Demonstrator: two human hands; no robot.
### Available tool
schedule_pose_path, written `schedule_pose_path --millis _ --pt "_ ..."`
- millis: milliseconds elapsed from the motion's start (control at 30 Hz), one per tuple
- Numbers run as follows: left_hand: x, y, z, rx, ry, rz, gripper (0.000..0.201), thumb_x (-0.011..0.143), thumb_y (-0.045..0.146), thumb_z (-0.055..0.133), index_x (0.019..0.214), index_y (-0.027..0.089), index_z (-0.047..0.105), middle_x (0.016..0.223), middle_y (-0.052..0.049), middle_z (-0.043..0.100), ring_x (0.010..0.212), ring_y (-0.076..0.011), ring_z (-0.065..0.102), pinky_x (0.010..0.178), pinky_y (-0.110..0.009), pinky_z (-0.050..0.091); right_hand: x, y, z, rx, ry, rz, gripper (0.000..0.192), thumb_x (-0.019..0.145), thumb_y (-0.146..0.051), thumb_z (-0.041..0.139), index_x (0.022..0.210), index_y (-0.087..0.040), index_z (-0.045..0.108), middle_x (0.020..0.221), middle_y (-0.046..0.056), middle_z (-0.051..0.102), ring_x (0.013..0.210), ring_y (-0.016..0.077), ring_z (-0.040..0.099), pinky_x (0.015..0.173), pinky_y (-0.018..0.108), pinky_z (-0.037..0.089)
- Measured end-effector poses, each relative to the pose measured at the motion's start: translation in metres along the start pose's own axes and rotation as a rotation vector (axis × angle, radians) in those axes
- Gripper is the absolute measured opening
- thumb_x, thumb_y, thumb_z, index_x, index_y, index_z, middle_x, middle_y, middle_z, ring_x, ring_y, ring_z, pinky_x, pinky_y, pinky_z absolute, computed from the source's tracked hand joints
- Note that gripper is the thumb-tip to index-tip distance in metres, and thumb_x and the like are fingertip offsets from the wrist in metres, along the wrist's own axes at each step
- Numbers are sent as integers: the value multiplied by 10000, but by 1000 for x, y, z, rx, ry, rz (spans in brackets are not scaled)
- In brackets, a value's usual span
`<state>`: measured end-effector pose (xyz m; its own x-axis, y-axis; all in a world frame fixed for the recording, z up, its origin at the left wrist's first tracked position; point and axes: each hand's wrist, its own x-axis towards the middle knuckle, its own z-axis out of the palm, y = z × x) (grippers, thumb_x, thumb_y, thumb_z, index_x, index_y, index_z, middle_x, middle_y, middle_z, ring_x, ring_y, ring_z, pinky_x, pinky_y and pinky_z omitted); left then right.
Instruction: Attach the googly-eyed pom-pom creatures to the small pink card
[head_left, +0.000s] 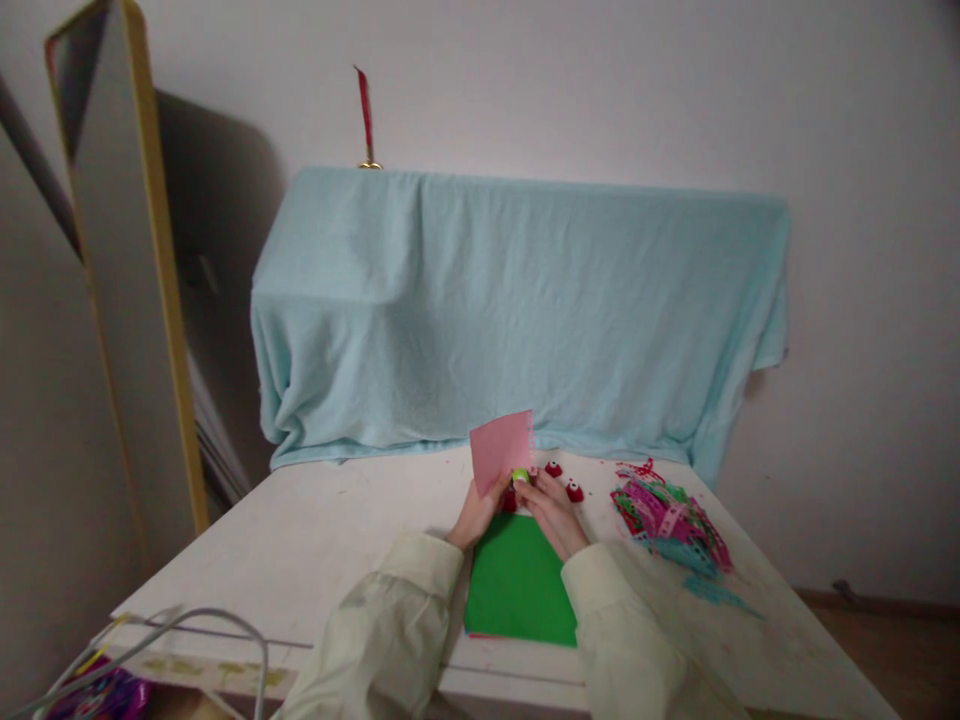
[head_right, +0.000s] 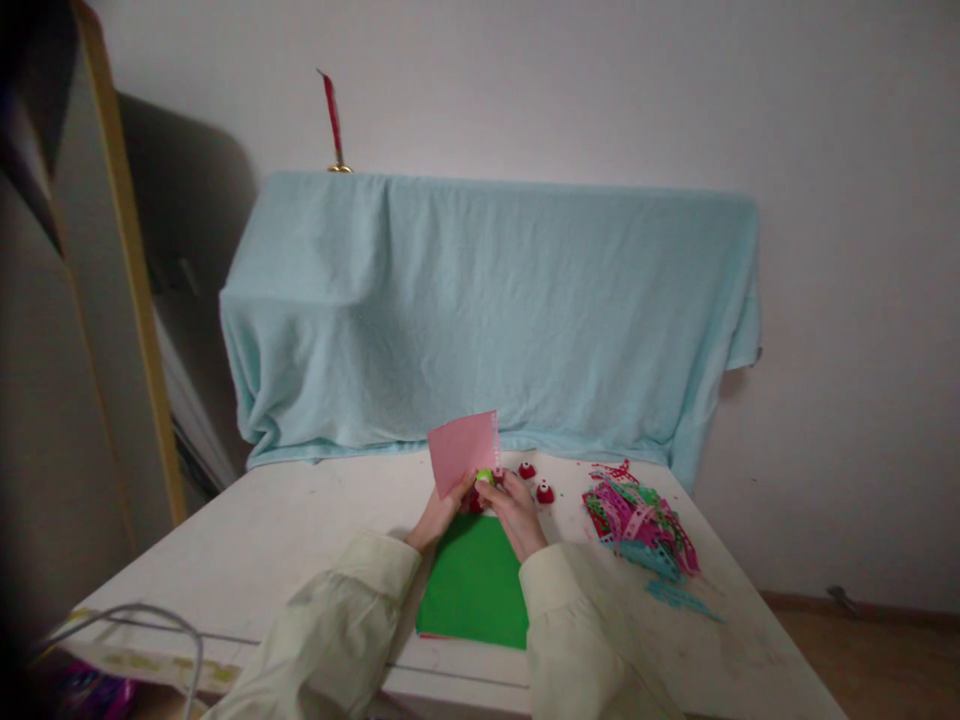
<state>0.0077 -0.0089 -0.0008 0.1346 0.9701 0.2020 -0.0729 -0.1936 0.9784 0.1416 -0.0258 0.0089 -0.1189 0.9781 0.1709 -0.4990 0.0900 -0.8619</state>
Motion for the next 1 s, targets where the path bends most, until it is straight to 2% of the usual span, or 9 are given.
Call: schedule_pose_path --millis 133,333,567,1000 --pt "1 -6 -1 33 -29 43 515 803 618 463 604 145 510 509 11 475 493 -110 419 519 -243 316 1 3 0 -39 16 -40 273 672 -249 752 908 -165 642 867 34 634 701 127 545 652 254 426" --pt "3 -10 0 32 -65 22 561 826 637 399 563 153 502 486 -3 483 470 -116 433 523 -249 334 1 1 4 -53 19 -75 240 696 -261 734 892 -167 631 833 30 618 680 129 539 648 263 431" --pt "4 -10 1 58 -131 36 557 856 615 352 615 147 533 509 -3 497 449 -108 411 502 -245 319 0 2 5 -108 34 -82 216 711 -283 723 864 -170 620 763 20 606 655 136 537 628 273 427" --pt "3 -11 1 66 -130 41 558 860 618 339 649 143 542 569 -20 530 459 -103 416 498 -239 329 4 9 3 -94 76 -46 262 657 -304 762 834 -148 649 683 11 603 583 125 507 579 268 414"
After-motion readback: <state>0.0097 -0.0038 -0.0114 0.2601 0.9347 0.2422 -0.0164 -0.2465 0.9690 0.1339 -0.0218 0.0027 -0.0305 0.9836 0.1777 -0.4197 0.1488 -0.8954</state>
